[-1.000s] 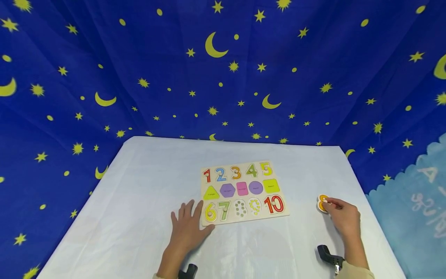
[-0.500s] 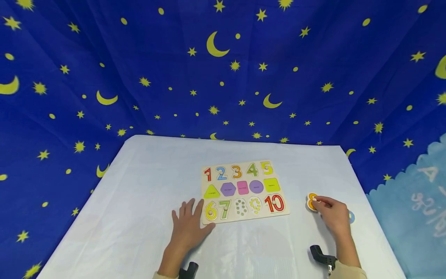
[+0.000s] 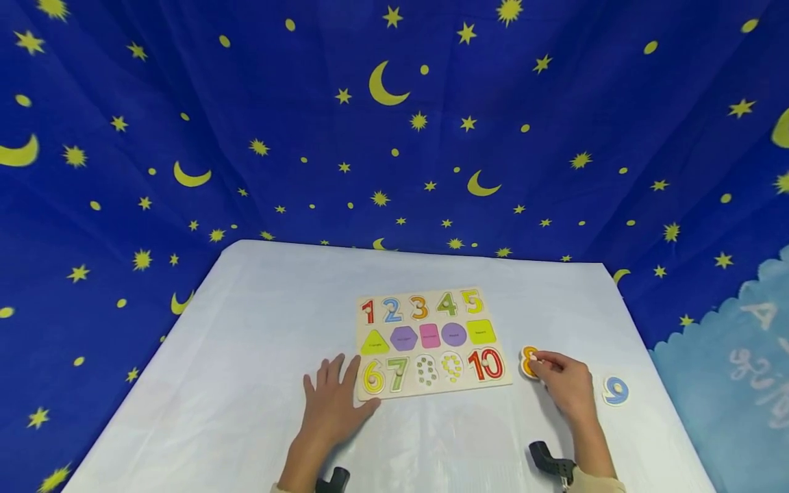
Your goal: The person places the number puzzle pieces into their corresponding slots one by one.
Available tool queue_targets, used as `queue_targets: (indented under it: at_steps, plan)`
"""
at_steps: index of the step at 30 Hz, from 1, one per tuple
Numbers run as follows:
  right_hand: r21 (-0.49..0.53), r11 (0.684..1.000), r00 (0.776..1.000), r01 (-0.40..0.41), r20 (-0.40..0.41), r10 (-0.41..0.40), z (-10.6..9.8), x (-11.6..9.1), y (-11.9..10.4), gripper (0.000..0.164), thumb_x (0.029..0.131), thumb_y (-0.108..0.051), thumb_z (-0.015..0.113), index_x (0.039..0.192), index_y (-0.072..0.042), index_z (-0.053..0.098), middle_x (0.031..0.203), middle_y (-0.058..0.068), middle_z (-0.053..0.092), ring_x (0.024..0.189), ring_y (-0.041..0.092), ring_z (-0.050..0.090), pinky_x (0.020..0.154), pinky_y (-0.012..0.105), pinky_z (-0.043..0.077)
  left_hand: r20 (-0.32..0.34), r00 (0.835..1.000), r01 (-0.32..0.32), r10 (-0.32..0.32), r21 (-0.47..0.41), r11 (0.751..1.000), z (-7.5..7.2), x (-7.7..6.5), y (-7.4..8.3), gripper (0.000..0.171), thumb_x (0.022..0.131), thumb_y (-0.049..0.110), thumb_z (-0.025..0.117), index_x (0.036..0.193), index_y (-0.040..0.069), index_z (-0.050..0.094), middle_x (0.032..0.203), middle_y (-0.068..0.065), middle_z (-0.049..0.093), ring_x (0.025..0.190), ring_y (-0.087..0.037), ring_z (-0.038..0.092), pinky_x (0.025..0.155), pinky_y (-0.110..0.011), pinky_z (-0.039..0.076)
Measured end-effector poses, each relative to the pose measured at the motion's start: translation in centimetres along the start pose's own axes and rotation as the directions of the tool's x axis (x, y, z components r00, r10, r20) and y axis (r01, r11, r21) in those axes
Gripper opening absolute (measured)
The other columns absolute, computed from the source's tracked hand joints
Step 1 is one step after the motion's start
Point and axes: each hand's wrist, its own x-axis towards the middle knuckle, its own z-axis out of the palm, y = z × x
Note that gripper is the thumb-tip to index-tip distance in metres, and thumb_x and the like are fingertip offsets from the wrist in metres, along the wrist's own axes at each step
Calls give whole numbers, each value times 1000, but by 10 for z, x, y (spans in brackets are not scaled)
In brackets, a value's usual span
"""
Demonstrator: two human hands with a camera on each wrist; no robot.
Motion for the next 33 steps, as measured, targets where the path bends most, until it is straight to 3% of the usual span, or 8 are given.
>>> queue_targets:
  at_steps: [33]
  plan:
    - [-16,990,986,138,92,-136,36,-18,-29,26,85,-19,70,105,-3,71,79,5,60,72,19,50,55,25,40,1,1000,0,0,13,1000,-1,1,0,87,77,60,68,147,15,40,147,-18,34,136,-45,23,101,-72,12]
